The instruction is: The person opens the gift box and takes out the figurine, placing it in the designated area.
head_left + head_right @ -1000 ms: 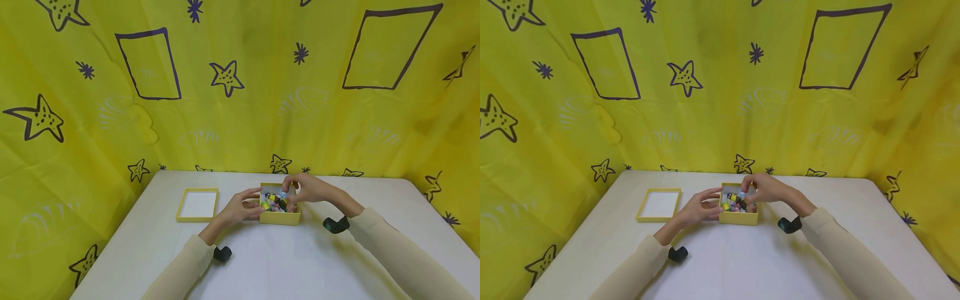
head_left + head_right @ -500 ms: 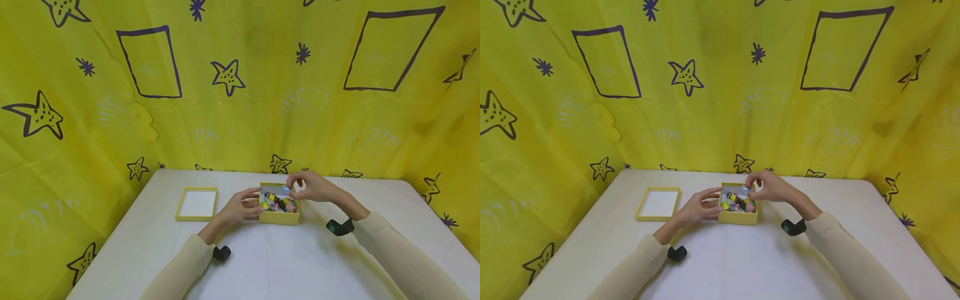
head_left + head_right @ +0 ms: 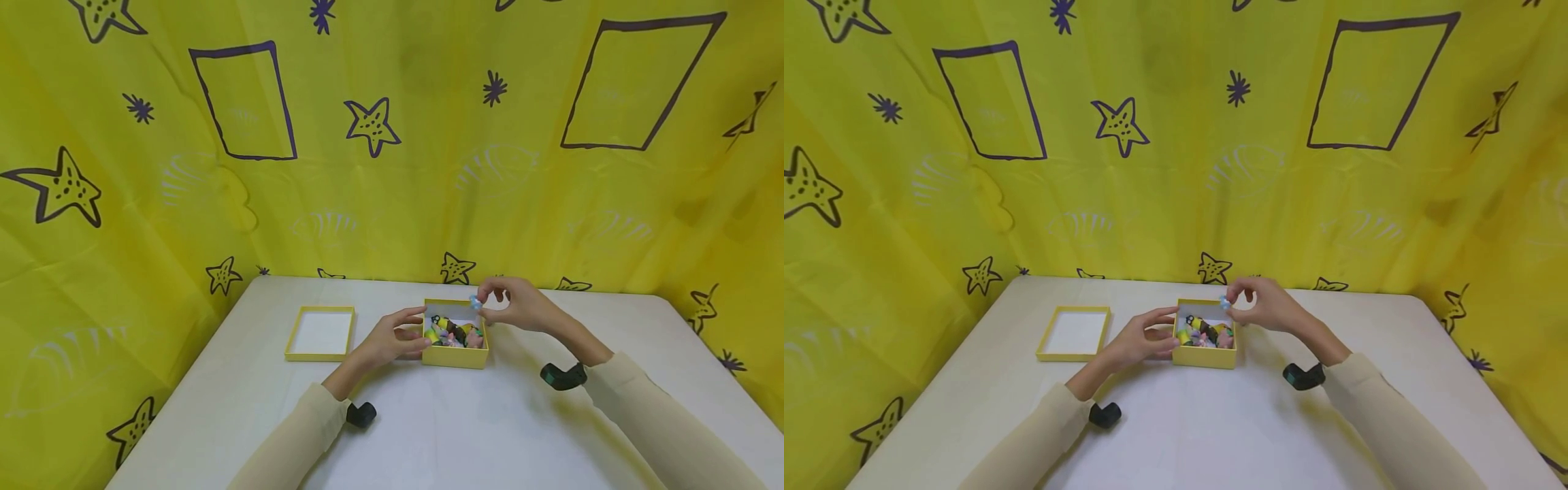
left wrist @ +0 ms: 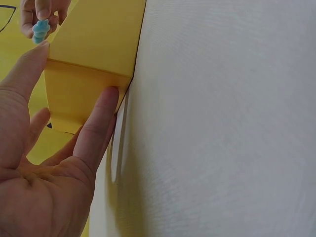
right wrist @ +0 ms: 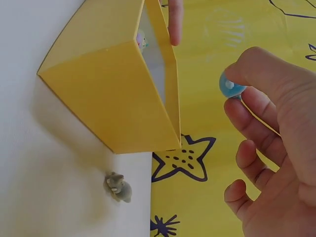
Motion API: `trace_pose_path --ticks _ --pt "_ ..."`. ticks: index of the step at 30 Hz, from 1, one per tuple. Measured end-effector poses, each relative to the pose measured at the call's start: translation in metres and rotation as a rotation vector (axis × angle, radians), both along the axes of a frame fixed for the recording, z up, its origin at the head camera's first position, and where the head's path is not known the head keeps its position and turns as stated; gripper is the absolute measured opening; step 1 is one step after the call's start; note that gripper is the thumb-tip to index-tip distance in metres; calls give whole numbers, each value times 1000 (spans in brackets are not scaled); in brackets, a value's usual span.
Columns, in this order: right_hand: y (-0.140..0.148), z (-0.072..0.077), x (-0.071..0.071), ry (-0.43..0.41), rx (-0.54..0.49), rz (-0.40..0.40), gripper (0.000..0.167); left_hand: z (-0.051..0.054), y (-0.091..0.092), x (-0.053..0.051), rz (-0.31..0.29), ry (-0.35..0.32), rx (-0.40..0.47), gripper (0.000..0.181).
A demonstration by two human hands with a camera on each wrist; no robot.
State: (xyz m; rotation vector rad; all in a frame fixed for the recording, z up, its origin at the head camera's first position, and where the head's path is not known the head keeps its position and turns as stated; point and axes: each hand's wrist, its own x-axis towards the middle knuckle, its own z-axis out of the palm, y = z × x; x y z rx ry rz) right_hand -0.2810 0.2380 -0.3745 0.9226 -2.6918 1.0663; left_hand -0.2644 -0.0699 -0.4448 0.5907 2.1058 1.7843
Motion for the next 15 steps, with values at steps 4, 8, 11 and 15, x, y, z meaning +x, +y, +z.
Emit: trace_pose_path --ticks 4,8,11,15 --pt "5 -1 0 14 -2 -16 17 1 0 1 6 17 -19 72" --pt "9 -1 0 12 0 -27 18 2 0 1 9 22 -27 71" --pt "11 -2 0 7 12 -36 18 3 0 2 12 31 -38 71" --pt "14 -1 1 -13 27 -50 17 2 -1 2 14 40 -48 71"
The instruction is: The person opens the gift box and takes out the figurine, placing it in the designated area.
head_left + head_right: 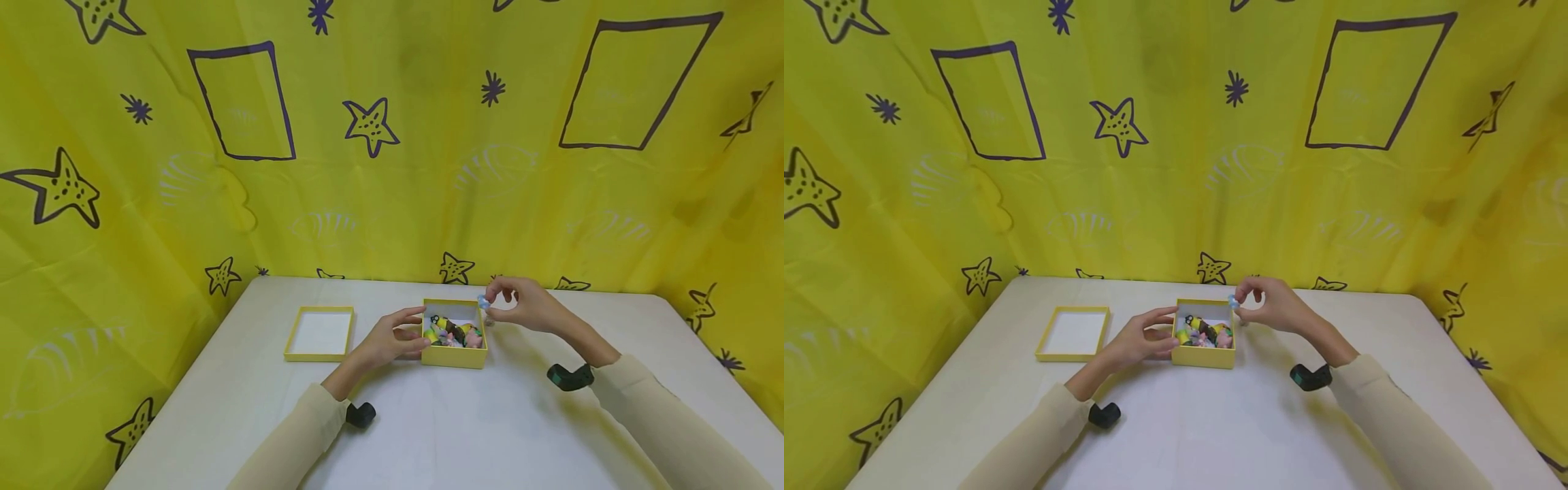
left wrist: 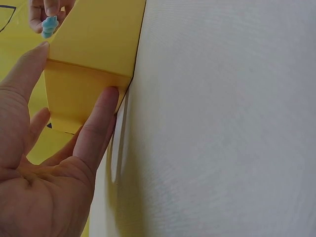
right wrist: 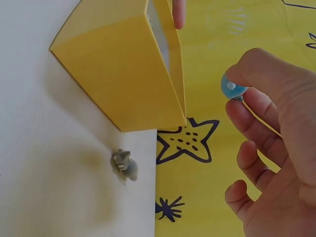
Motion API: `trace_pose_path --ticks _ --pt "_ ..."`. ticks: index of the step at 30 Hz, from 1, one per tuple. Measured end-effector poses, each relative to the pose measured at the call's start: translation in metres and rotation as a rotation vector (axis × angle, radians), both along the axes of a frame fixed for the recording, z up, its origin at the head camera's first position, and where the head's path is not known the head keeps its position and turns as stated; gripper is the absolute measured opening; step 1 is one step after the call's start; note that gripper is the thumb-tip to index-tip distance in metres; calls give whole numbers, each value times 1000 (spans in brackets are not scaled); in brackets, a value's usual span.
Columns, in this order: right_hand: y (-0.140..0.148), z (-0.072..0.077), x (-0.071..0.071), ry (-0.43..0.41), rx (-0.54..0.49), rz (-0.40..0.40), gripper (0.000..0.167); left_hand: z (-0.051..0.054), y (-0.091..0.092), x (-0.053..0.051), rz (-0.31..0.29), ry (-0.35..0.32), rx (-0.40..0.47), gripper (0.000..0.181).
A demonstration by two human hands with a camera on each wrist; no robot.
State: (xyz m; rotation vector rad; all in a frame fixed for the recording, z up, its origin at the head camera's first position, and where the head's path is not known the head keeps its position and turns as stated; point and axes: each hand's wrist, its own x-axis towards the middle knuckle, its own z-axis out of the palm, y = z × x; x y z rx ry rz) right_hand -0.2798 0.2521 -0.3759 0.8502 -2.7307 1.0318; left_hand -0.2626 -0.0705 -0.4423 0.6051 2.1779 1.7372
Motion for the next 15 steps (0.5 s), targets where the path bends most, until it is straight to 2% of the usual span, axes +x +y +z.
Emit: trace_pose_path --ticks 15 --pt "21 -11 -1 37 11 -44 16 -2 -1 -2 1 9 -18 71"
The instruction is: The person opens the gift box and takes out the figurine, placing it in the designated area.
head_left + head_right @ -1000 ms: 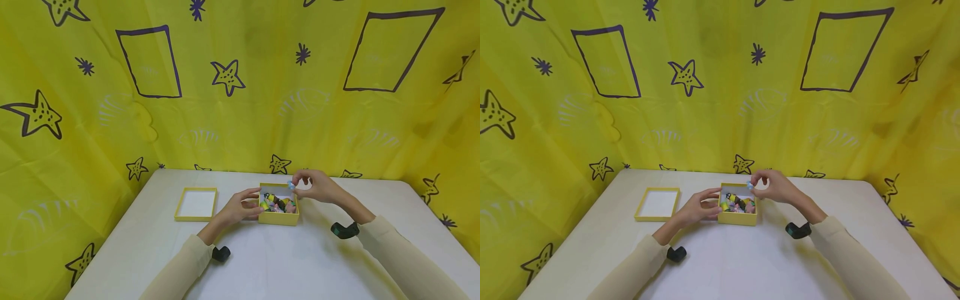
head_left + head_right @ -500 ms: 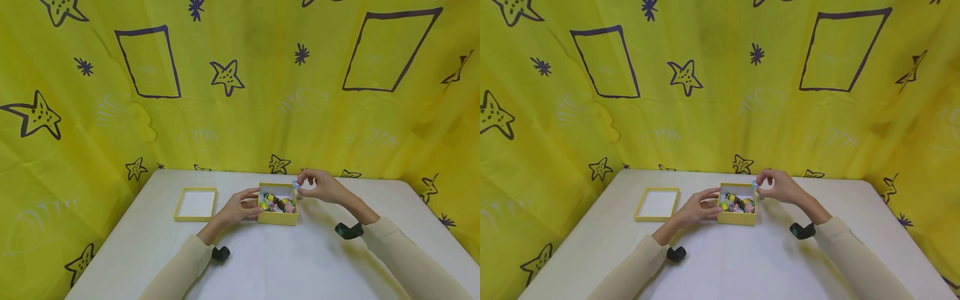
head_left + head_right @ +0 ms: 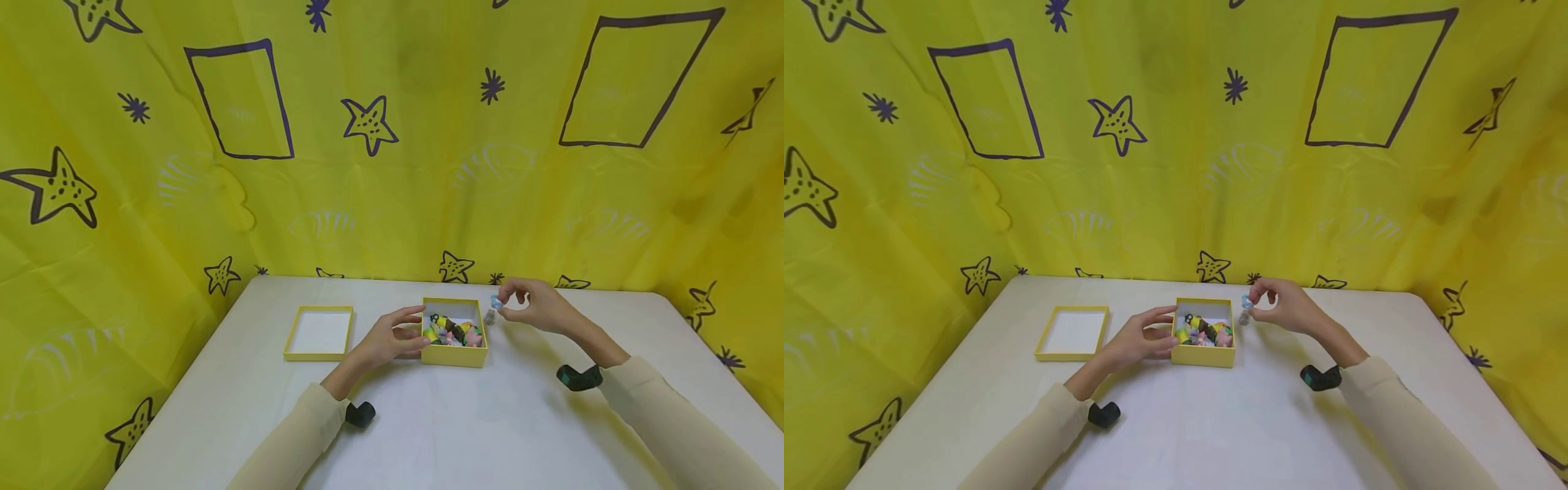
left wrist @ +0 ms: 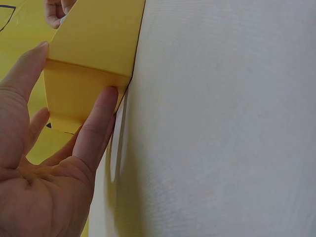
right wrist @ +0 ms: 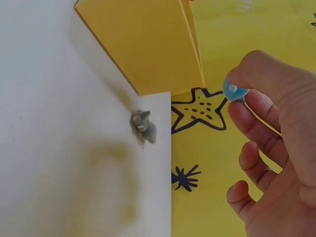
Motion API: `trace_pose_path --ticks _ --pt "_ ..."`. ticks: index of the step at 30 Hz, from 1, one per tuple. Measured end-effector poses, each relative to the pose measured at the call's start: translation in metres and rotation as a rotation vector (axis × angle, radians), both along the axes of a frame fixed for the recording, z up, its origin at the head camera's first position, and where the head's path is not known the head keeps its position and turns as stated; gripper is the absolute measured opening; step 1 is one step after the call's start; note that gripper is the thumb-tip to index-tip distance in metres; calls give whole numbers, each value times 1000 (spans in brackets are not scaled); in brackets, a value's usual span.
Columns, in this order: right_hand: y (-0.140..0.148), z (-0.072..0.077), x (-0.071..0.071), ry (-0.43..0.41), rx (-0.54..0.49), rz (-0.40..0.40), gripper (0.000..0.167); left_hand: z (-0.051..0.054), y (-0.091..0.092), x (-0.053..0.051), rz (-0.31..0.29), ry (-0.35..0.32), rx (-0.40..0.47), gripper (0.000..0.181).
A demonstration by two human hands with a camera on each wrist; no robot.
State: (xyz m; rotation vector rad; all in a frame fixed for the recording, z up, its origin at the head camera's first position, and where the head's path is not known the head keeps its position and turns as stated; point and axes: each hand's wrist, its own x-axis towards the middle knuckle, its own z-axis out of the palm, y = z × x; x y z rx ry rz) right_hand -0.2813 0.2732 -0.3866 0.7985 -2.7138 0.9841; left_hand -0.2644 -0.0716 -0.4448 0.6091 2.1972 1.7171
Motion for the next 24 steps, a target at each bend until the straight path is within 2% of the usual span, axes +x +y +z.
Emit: trace_pose_path --ticks 9,24 --pt "11 -10 -3 -15 -7 -22 15 -2 -1 -1 5 -4 -3 71" --pt "24 -26 -9 -76 39 -80 15 0 1 1 9 20 -16 70"
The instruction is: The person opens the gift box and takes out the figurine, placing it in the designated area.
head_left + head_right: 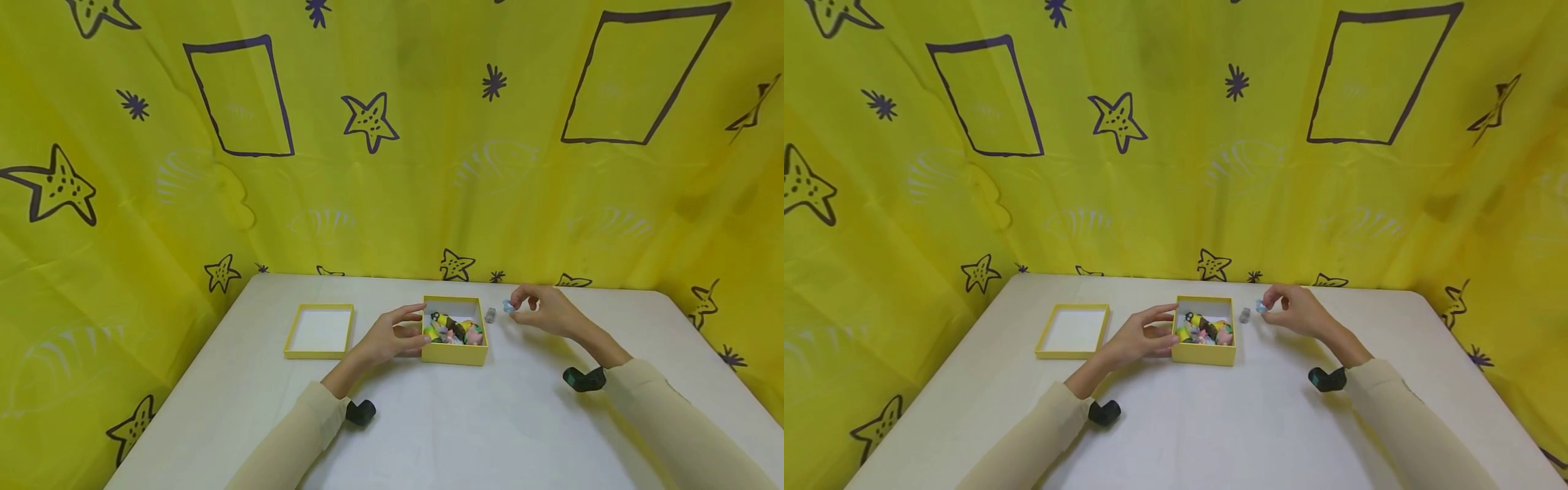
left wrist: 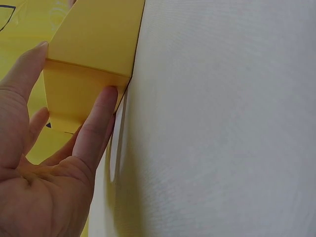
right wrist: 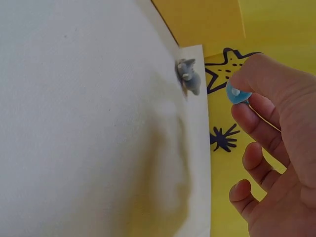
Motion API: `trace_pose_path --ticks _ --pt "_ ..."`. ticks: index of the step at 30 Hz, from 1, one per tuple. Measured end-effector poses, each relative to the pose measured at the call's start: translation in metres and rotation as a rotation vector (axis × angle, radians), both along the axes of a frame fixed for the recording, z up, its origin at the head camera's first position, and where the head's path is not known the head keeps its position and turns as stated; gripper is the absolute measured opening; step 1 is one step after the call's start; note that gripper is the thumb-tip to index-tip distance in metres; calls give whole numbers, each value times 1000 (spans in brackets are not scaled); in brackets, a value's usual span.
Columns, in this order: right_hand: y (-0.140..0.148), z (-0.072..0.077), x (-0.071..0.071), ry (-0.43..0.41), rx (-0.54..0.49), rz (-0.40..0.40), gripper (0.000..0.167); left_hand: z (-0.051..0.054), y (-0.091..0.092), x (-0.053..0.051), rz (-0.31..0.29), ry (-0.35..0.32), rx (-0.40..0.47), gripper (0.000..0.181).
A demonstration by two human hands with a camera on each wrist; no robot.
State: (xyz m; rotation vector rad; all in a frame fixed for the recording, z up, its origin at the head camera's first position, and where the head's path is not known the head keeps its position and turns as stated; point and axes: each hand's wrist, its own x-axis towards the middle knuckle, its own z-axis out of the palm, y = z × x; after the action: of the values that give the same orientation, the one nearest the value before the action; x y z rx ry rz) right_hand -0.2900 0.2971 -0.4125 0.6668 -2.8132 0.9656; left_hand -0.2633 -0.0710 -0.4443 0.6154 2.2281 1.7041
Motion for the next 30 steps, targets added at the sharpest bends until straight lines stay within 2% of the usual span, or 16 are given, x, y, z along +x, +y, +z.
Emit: trace_pose_path --ticks 16,30 --pt "4 -19 -9 -84 -5 -5 17 -2 0 -2 -6 7 6 70" --pt "-3 -28 -16 -111 18 -5 18 -1 -1 -1 -9 -8 4 71"
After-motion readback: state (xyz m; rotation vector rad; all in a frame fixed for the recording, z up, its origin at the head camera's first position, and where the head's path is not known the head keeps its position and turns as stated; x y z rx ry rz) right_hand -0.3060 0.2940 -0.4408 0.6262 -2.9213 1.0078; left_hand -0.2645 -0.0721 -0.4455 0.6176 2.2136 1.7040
